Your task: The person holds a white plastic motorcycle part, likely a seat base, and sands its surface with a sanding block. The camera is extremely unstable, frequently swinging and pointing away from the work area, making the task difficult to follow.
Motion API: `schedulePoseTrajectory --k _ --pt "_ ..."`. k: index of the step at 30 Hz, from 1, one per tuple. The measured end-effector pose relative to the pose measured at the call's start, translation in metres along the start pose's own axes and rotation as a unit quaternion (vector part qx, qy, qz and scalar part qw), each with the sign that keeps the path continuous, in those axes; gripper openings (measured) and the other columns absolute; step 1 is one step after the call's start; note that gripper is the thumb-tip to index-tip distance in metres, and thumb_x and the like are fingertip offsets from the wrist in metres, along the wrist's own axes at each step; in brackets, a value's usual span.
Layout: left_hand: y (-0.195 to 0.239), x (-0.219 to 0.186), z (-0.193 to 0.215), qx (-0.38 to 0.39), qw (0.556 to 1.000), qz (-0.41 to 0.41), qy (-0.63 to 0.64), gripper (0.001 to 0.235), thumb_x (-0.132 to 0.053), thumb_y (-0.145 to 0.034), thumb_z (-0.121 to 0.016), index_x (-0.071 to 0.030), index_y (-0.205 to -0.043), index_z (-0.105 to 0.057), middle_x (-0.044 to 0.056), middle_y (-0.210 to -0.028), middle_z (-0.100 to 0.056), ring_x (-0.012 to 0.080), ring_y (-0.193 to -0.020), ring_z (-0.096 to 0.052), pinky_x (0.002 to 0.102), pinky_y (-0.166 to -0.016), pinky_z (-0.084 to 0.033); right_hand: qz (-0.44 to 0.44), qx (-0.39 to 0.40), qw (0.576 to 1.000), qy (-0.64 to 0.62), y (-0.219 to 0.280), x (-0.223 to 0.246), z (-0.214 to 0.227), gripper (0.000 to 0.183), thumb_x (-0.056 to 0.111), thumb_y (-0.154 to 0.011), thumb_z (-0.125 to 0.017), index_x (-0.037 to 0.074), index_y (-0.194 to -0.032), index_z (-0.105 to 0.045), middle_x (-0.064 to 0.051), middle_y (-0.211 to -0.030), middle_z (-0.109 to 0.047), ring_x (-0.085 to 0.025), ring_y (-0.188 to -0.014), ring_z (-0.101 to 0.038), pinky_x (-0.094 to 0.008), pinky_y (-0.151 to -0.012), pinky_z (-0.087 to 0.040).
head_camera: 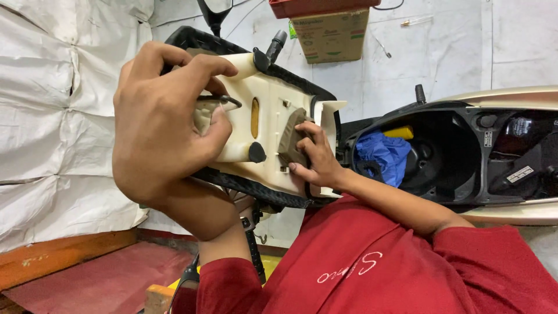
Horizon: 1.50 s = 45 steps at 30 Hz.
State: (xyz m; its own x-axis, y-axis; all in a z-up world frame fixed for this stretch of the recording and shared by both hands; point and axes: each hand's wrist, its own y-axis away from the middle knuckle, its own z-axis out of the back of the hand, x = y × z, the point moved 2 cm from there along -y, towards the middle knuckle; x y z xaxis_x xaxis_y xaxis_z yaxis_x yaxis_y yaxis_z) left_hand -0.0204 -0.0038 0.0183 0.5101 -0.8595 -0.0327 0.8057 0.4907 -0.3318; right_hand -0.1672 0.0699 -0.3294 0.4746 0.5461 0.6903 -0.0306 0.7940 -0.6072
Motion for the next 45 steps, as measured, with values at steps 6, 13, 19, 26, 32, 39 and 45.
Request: schedulePoseTrajectory --k 6,13,19,26,32,39,45 --pt "0.003 0.005 -0.002 0.012 0.999 -0.028 -0.018 0.040 -0.011 -0.079 -0.074 -0.011 -0.119 -0.071 -0.001 -0.093 -0.074 0.0262 -0.111 -0.057 0.044 -0.091 -0.046 -0.080 0.024 0.996 -0.013 -0.012 -0.006 0.005 0.042 0.032 -0.084 -0.076 0.003 -0.107 -0.055 -0.021 -0.141 -0.041 -0.041 -0.130 -0.044 -0.051 -0.109 -0.040" --pt "0.009 0.007 -0.008 0.028 0.998 0.003 -0.063 0.030 -0.010 -0.087 -0.075 -0.011 -0.116 -0.070 -0.001 -0.097 -0.074 0.0248 -0.117 -0.059 0.043 -0.097 -0.048 -0.027 0.014 1.000 -0.005 0.000 -0.001 0.000 0.040 0.030 -0.085 -0.076 0.005 -0.106 -0.054 -0.020 -0.141 -0.040 -0.041 -0.133 -0.043 -0.050 -0.110 -0.040" --pt "0.005 -0.002 -0.006 0.007 0.997 -0.002 -0.077 0.036 -0.010 -0.075 -0.081 -0.006 -0.109 -0.071 0.009 -0.096 -0.072 0.0306 -0.101 -0.061 0.046 -0.089 -0.048 -0.070 0.031 0.997 0.001 -0.003 -0.009 0.000 0.042 0.031 -0.080 -0.075 0.004 -0.105 -0.055 -0.021 -0.138 -0.042 -0.040 -0.128 -0.044 -0.050 -0.106 -0.039" --pt "0.015 0.005 -0.009 0.003 0.997 0.011 -0.079 0.019 -0.010 -0.078 -0.083 -0.006 -0.095 -0.075 0.006 -0.091 -0.072 0.0279 -0.101 -0.063 0.042 -0.092 -0.049 0.003 0.007 1.000 0.010 0.008 -0.008 -0.001 0.040 0.030 -0.082 -0.073 0.004 -0.105 -0.053 -0.019 -0.137 -0.042 -0.042 -0.135 -0.042 -0.052 -0.111 -0.038" --pt "0.008 -0.001 -0.005 -0.015 0.998 0.005 -0.066 0.013 -0.011 -0.080 -0.084 -0.006 -0.090 -0.077 0.006 -0.088 -0.072 0.0273 -0.097 -0.063 0.041 -0.089 -0.049 0.002 0.009 1.000 0.028 0.001 -0.012 -0.003 0.039 0.029 -0.080 -0.072 0.005 -0.104 -0.053 -0.019 -0.134 -0.043 -0.042 -0.135 -0.043 -0.053 -0.110 -0.037" --pt "0.021 0.009 -0.014 -0.015 0.997 0.038 -0.060 0.015 -0.013 -0.083 -0.085 -0.011 -0.097 -0.081 0.003 -0.089 -0.073 0.0230 -0.098 -0.063 0.038 -0.092 -0.050 0.028 0.001 1.000 0.009 0.011 -0.010 -0.006 0.040 0.032 -0.080 -0.071 0.006 -0.104 -0.052 -0.020 -0.133 -0.043 -0.041 -0.130 -0.044 -0.054 -0.110 -0.038" --pt "0.019 0.010 -0.015 -0.017 0.997 0.039 -0.059 0.014 -0.013 -0.080 -0.086 -0.010 -0.092 -0.079 0.006 -0.087 -0.073 0.0230 -0.096 -0.064 0.039 -0.090 -0.051 0.009 0.009 1.000 0.017 0.010 -0.023 -0.010 0.044 0.034 -0.080 -0.071 0.005 -0.106 -0.052 -0.018 -0.128 -0.043 -0.039 -0.124 -0.044 -0.052 -0.105 -0.039"
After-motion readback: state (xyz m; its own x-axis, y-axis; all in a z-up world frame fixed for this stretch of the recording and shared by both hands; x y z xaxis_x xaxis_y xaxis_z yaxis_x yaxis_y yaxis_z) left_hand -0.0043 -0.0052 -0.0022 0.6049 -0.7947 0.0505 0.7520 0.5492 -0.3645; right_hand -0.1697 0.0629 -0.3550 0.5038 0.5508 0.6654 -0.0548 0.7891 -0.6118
